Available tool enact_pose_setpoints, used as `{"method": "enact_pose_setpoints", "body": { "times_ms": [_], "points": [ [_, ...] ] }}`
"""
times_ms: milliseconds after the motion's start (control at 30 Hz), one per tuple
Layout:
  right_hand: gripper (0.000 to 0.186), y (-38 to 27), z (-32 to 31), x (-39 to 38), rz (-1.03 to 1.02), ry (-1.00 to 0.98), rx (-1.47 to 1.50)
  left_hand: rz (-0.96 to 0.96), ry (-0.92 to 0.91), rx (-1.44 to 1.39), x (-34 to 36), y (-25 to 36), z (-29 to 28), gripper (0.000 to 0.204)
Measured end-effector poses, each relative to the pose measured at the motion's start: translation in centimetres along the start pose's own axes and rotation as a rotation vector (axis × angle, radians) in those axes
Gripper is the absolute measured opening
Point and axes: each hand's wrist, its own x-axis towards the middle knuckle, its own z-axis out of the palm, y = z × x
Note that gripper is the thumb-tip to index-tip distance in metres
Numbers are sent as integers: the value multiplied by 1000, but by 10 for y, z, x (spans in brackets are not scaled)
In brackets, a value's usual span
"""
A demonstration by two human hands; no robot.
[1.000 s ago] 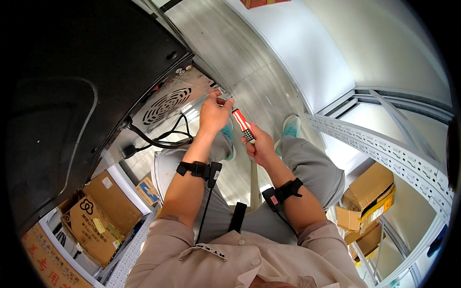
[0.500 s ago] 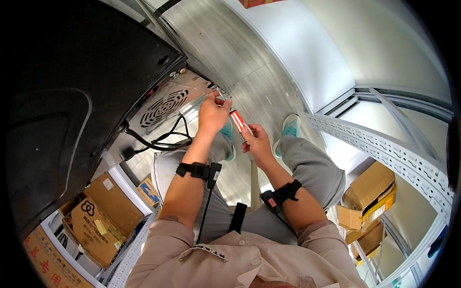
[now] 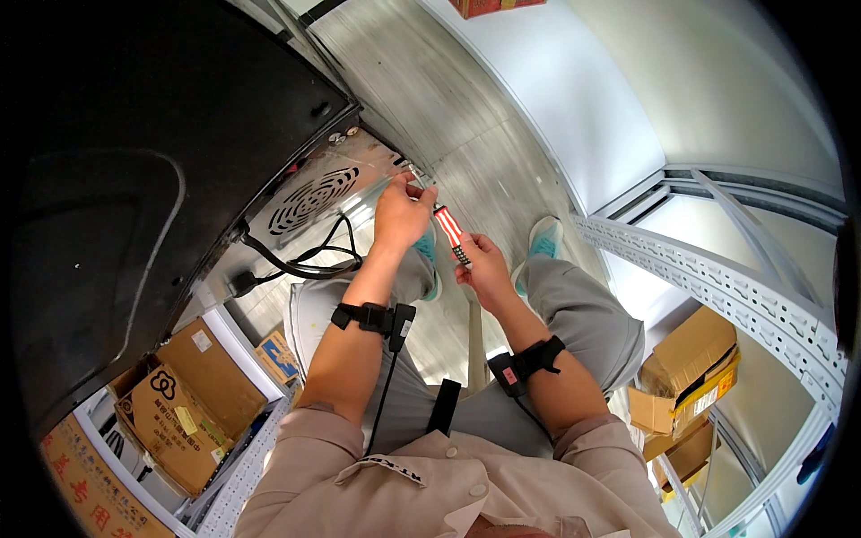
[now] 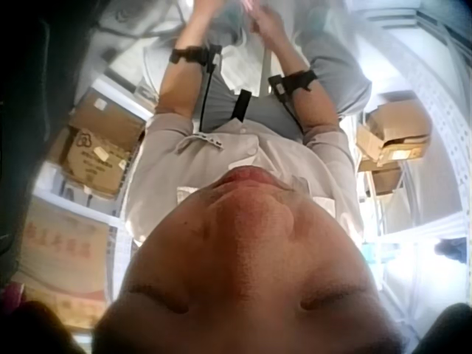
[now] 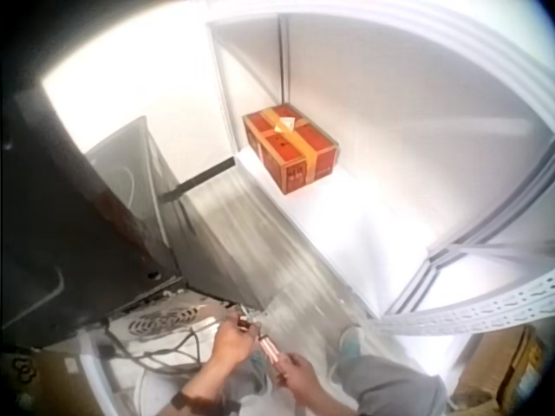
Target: The person unscrews and removes screws from the back of a computer case using a screwdriver while sitting on the floor.
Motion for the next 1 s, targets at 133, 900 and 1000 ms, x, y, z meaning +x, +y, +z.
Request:
{"method": "enact_pose_setpoints", "body": {
  "times_ms": [133,900,1000],
  "points": [
    [38,1,0,1,21,-32,-47,-16,-9,0,-1,1,-1,50],
    [33,-13,3,-60,-170,-121,-339,53,-87,-108,-36,16,-4,58],
    [29,-43,6,-104,-115,-142,-325,53,-139,-265,-52,38,-16,63]
  ]
}}
